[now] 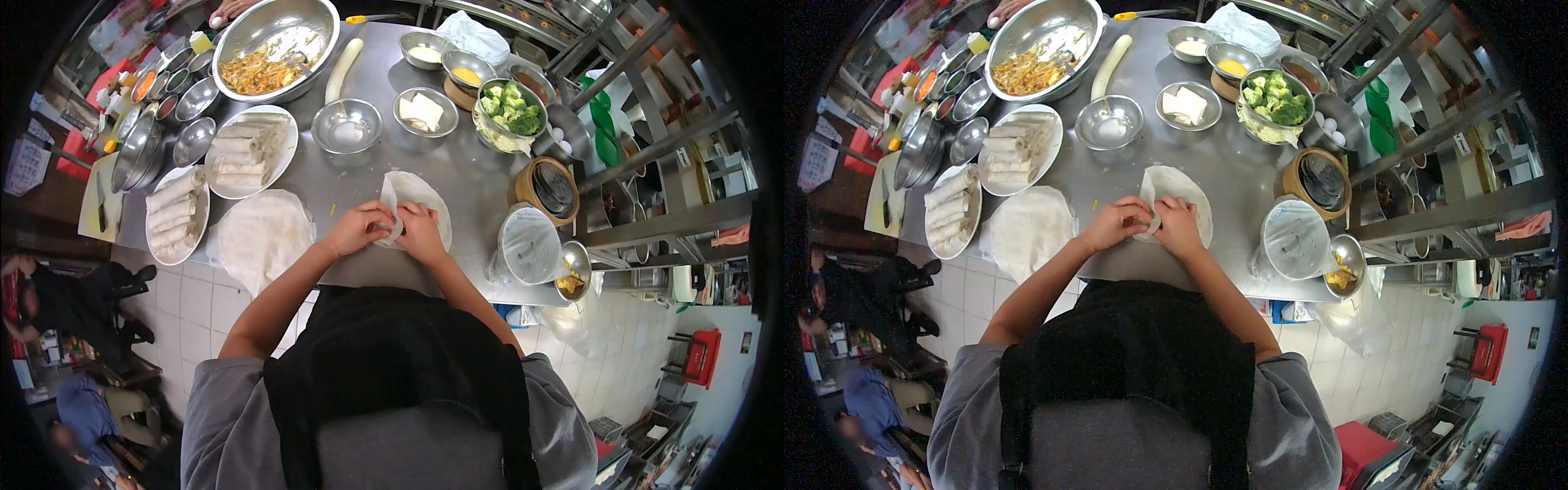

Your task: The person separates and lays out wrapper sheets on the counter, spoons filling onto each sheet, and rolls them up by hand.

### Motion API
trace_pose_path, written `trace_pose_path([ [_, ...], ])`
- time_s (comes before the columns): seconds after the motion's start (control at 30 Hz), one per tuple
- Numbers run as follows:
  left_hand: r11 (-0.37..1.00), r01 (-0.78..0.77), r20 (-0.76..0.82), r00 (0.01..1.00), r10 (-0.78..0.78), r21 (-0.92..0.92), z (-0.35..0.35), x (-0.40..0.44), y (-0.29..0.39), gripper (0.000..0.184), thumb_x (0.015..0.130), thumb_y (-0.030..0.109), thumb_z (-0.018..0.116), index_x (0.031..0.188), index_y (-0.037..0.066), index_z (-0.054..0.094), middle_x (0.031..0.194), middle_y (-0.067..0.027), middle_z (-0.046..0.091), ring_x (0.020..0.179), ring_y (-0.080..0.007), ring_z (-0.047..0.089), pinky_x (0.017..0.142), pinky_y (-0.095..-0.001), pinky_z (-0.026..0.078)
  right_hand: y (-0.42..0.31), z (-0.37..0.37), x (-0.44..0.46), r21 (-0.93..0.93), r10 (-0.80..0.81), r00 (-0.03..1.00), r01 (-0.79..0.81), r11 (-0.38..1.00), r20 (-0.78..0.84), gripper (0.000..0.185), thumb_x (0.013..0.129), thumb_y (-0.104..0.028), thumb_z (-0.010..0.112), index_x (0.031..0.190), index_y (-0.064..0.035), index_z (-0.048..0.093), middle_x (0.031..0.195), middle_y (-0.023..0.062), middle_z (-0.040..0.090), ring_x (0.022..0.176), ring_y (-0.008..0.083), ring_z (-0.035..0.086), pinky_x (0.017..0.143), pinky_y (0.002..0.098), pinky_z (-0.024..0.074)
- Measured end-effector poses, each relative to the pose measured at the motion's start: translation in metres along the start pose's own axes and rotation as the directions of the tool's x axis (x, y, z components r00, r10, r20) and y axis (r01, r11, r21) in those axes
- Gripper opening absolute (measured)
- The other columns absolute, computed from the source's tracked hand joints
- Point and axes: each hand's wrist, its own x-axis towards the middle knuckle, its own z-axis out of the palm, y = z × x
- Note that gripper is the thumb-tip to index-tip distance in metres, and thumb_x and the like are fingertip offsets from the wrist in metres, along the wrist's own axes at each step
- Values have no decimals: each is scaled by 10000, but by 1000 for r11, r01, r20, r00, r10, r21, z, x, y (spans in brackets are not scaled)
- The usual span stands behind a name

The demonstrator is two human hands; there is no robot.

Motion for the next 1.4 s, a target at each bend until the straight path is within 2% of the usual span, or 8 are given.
trace_pose_path([
  [0.3, 996, -80, 93, 993, 75, 41, -8, 16, -13, 154, 853, 37, 694, 1007, 44, 692, 1067, -88, 645, 978, -283, 640, 841, -362, 525, -16, -43, -15, 50, -54, 992, 60, 997, -118, 507, 773, -134, 719, 1272, -153, 629, 1166, 38, 612, 1130, 265, 559, 975, 458, 380],
  [0.5, 940, -228, 173, 967, 188, 254, -16, 28, -7, 211, 788, 25, 719, 991, 67, 674, 1065, -84, 665, 1068, -306, 614, 913, -404, 500, -33, -39, -29, -75, -321, 945, 325, 943, 69, 305, 856, -190, 679, 1159, -157, 657, 1116, 39, 616, 1074, 256, 577, 952, 429, 408],
  [0.8, 984, -150, 256, 959, 122, 94, -19, 33, -11, 202, 782, 84, 766, 957, 69, 666, 1106, -72, 678, 1071, -303, 628, 939, -394, 494, -45, 2, -47, 103, 76, 937, -117, 988, 340, 382, 904, -349, 641, 1213, -126, 605, 914, 160, 704, 832, 383, 685, 737, 512, 530],
  [1.0, 964, -157, 222, 969, 109, 213, -14, 28, -3, 301, 736, 140, 819, 980, 77, 655, 1110, -68, 661, 1084, -301, 612, 945, -399, 493, -43, -9, -48, 80, -5, 931, -26, 996, 366, 375, 881, -303, 669, 1207, -131, 603, 918, 119, 696, 844, 354, 682, 737, 502, 535],
  [1.1, 967, -126, 207, 975, 80, 222, -9, 25, -6, 347, 724, 140, 824, 1013, 86, 641, 1131, -74, 646, 1108, -310, 591, 963, -403, 481, -43, -16, -49, 14, -142, 989, 141, 990, 31, 250, 870, -237, 676, 1098, -138, 656, 957, 78, 669, 895, 309, 659, 768, 464, 521],
  [1.2, 952, -151, 150, 982, 113, 267, -3, 22, -11, 410, 729, 125, 813, 1102, 98, 646, 1189, -81, 635, 1140, -313, 573, 987, -399, 466, -48, -27, -42, -83, -162, 984, 156, 984, -74, 133, 862, -191, 673, 977, -125, 685, 980, 59, 635, 966, 272, 620, 829, 430, 490],
  [1.3, 936, -186, 134, 979, 152, 300, 0, 19, -8, 500, 741, 117, 796, 1217, 116, 643, 1235, -84, 628, 1165, -311, 563, 1006, -398, 454, -27, -22, -50, -21, -94, 995, 95, 995, 42, 136, 862, -157, 671, 983, -96, 679, 1016, 80, 620, 1015, 296, 599, 873, 451, 470],
  [1.4, 939, -194, 163, 975, 152, 283, 4, 18, -10, 563, 773, 133, 785, 1313, 136, 625, 1273, -87, 620, 1181, -304, 559, 1019, -399, 442, 2, -31, -52, 143, 177, 973, -156, 977, -147, 240, 862, -142, 685, 1088, -66, 649, 1074, 106, 612, 1064, 324, 573, 925, 467, 448],
])
